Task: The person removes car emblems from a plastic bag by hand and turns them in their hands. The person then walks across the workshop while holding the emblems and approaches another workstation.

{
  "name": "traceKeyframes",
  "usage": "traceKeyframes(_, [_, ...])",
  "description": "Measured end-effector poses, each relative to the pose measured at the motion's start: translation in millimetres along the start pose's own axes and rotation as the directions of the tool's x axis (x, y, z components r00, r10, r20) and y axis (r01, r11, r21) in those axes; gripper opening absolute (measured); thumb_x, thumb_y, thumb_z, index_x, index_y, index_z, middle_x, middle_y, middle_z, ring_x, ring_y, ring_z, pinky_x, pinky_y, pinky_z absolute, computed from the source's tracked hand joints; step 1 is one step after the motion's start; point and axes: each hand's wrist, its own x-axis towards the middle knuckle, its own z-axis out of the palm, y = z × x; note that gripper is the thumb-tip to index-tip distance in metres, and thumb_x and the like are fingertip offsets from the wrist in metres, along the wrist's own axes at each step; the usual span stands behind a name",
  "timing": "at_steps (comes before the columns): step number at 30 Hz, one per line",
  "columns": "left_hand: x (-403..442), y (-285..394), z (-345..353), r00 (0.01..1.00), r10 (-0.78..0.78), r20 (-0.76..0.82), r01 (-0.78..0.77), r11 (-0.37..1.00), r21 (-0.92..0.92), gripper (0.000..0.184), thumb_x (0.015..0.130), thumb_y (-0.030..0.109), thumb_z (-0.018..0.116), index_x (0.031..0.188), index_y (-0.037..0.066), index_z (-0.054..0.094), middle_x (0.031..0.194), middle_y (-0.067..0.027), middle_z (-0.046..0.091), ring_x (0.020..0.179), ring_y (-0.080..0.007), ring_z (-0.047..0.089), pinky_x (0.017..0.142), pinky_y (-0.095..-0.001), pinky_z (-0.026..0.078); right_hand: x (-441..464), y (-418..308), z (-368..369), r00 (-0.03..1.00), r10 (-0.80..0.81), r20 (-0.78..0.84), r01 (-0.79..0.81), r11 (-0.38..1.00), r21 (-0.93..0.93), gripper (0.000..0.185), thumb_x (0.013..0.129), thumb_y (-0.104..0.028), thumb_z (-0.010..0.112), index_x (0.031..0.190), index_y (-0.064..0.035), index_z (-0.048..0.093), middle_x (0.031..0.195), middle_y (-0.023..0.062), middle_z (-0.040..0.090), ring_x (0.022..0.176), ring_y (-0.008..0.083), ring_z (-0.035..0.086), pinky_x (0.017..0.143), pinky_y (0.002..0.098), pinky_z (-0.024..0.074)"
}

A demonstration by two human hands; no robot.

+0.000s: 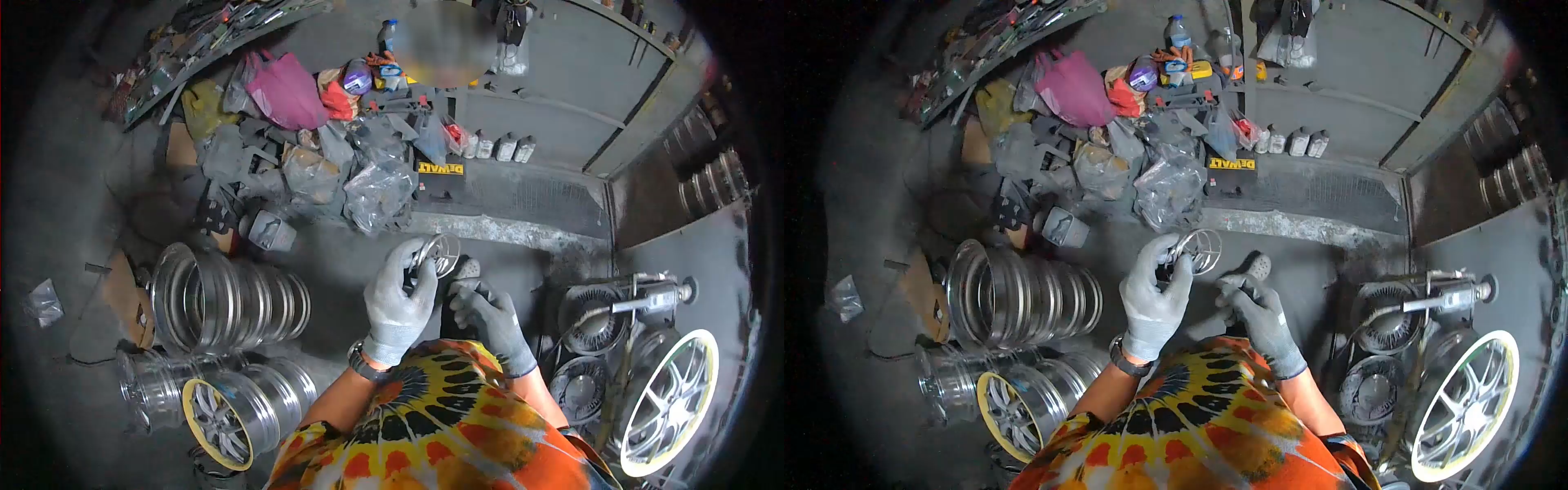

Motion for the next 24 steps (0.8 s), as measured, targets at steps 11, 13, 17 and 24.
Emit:
traceKeyframes(11, [168, -6, 139, 0.975, -0.133, 0.177, 0.167, 0.966, -0.197, 0.025, 0.092, 0.001, 0.070, 0.117, -0.002, 0.065, 0.107, -0.0053, 0.070, 0.096, -0.0088, 0.063, 0.086, -0.0258, 0.051, 147, -124, -125, 0.971, -0.175, -0.163, 0.189, 0.979, 0.076, 0.024, 0.101, -0.013, 0.056, 0.116, 0.0025, 0.067, 0.088, 0.0052, 0.067, 0.072, 0.0103, 0.060, 0.065, 0.0252, 0.0497])
traceKeyframes(13, [190, 0, 165, 0.951, -0.137, 0.277, 0.199, 0.957, -0.211, 0.025, 0.093, 0.002, 0.069, 0.118, -0.002, 0.065, 0.112, -0.0067, 0.068, 0.103, -0.0107, 0.062, 0.089, -0.0262, 0.051, 158, -149, -154, 0.930, -0.258, -0.264, 0.278, 0.960, 0.041, 0.025, 0.101, -0.014, 0.058, 0.117, 0.0030, 0.067, 0.088, 0.0057, 0.068, 0.072, 0.0112, 0.061, 0.065, 0.0264, 0.0501])
traceKeyframes(17, [211, -13, 240, 0.819, -0.245, 0.519, 0.548, 0.602, -0.580, 0.028, 0.094, 0.004, 0.066, 0.122, -0.001, 0.064, 0.110, -0.0055, 0.067, 0.104, -0.0118, 0.061, 0.089, -0.0249, 0.050, 152, -187, -205, 0.853, -0.258, -0.453, 0.316, 0.947, 0.056, 0.026, 0.101, -0.015, 0.060, 0.118, 0.0027, 0.067, 0.088, 0.0072, 0.068, 0.072, 0.0123, 0.061, 0.066, 0.0268, 0.0507])
traceKeyframes(24, [258, 48, 349, 0.729, 0.163, 0.665, 0.166, 0.900, -0.403, 0.033, 0.094, 0.002, 0.065, 0.126, -0.001, 0.060, 0.108, -0.0047, 0.066, 0.099, -0.0118, 0.062, 0.087, -0.0281, 0.052, 107, -180, -274, 0.610, -0.215, -0.763, 0.469, 0.874, 0.129, 0.023, 0.101, -0.016, 0.059, 0.116, 0.0008, 0.066, 0.089, 0.0075, 0.069, 0.073, 0.0136, 0.063, 0.064, 0.0274, 0.0515])
